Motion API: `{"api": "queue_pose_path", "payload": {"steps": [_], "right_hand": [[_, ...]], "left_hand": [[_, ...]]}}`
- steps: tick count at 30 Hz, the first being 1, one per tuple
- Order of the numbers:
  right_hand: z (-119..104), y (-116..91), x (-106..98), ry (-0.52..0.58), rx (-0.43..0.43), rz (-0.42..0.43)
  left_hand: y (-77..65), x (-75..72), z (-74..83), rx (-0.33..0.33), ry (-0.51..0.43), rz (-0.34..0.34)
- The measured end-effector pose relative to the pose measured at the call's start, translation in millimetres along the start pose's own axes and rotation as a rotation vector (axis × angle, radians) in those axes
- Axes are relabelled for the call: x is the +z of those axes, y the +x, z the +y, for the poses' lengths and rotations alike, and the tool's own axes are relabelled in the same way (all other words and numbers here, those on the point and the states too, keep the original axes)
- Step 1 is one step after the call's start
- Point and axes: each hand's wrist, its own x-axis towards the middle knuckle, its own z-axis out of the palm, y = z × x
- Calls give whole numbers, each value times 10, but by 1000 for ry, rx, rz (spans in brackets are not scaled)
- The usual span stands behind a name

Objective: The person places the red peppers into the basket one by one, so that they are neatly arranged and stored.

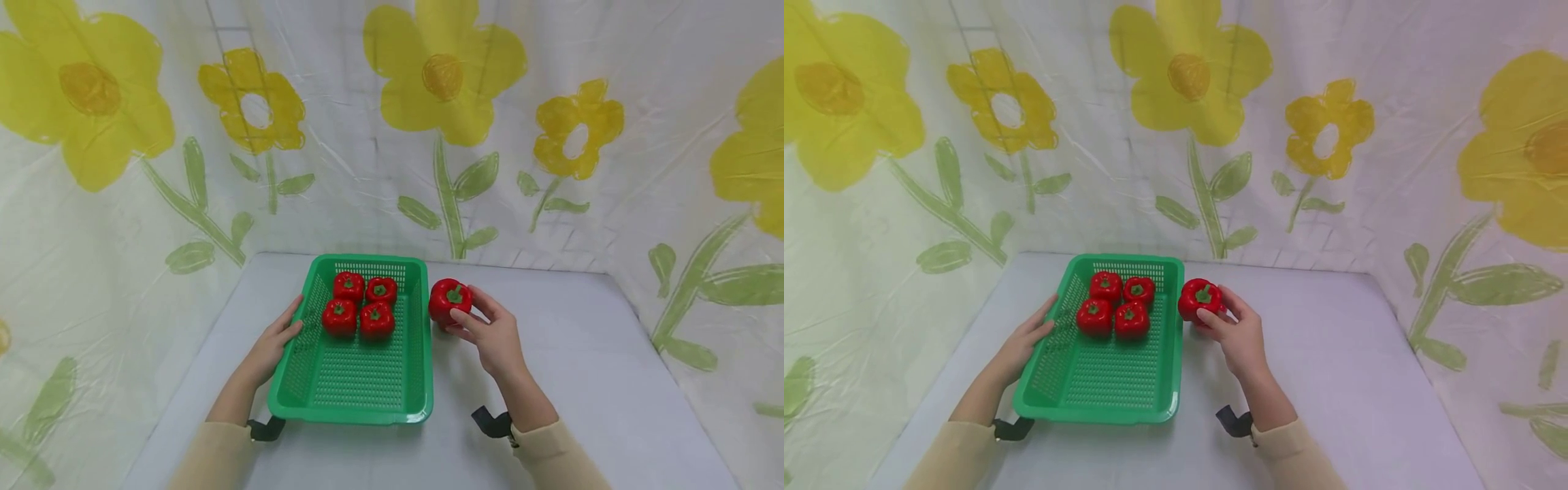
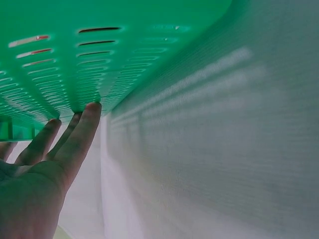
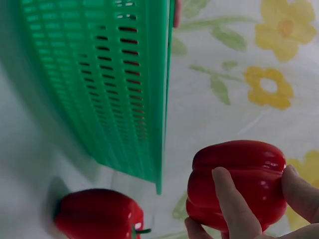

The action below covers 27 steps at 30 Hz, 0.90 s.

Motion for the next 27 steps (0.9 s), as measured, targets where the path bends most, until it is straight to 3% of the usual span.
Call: {"api": "queue_pose_path", "payload": {"steps": [27], "right_hand": [[141, -215, 468, 72, -42, -163]], "left_hand": [[2, -16, -16, 1, 12, -11]]}}
